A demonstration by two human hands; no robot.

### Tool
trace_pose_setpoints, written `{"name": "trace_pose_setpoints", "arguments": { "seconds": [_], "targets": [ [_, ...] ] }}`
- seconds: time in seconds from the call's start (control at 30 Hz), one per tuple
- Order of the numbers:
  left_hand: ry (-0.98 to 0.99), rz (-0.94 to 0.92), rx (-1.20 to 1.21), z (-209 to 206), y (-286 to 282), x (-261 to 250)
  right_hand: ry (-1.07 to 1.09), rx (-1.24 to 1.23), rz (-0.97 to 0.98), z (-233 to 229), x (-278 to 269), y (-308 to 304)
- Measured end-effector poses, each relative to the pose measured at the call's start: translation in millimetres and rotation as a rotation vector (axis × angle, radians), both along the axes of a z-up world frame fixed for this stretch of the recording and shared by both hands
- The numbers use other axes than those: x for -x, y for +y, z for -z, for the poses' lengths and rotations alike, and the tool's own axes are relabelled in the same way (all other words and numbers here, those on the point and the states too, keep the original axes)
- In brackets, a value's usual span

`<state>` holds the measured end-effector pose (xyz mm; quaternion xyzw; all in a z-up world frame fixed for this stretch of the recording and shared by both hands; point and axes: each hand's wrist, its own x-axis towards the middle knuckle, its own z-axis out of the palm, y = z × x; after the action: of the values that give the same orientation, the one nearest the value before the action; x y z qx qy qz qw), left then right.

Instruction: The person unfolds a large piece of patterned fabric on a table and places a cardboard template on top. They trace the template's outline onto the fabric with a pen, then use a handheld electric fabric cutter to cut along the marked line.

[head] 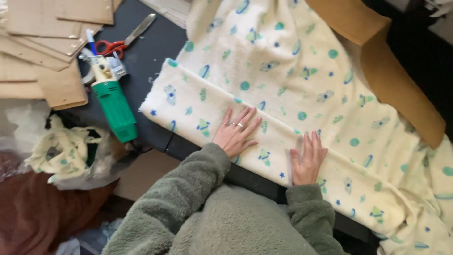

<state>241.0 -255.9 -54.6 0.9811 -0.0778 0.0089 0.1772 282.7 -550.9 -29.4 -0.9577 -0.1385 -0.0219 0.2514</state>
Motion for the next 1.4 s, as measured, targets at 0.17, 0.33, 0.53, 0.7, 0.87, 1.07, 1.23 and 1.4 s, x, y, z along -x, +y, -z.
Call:
{"name": "trace_pose_setpoints", "arguments": {
  "seconds": [0.17, 0.33, 0.53, 0.7, 0.87, 1.07, 1.23, 1.4],
  "targets": [
    [0.131, -0.116, -0.196, -10, 119, 7, 0.048, 0.127, -0.102, 27, 1, 13],
    [-0.061, -0.616, -0.076, -27, 210, 48, 0.066, 0.113, -0.042, 22, 2, 15],
    [0.048, -0.754, -0.296, -74, 201, 82, 0.063, -0.081, -0.179, -20, 16, 71],
    [-0.020, -0.681, -0.198, -74, 203, 77, 0.046, -0.082, -0.330, 7, 16, 90],
    [-0.129, -0.640, 0.039, -80, 191, 80, 0.052, 0.006, -0.353, 21, 22, 83],
    [-0.186, -0.613, 0.107, -90, 189, 79, 0.031, 0.019, -0.341, 26, 21, 82],
    [-0.047, -0.803, 0.138, -82, 196, 79, 0.032, 0.002, -0.327, 20, 23, 89],
    [0.042, -0.758, 0.119, -90, 199, 69, 0.024, -0.002, -0.329, 19, 22, 89]
  ]
}}
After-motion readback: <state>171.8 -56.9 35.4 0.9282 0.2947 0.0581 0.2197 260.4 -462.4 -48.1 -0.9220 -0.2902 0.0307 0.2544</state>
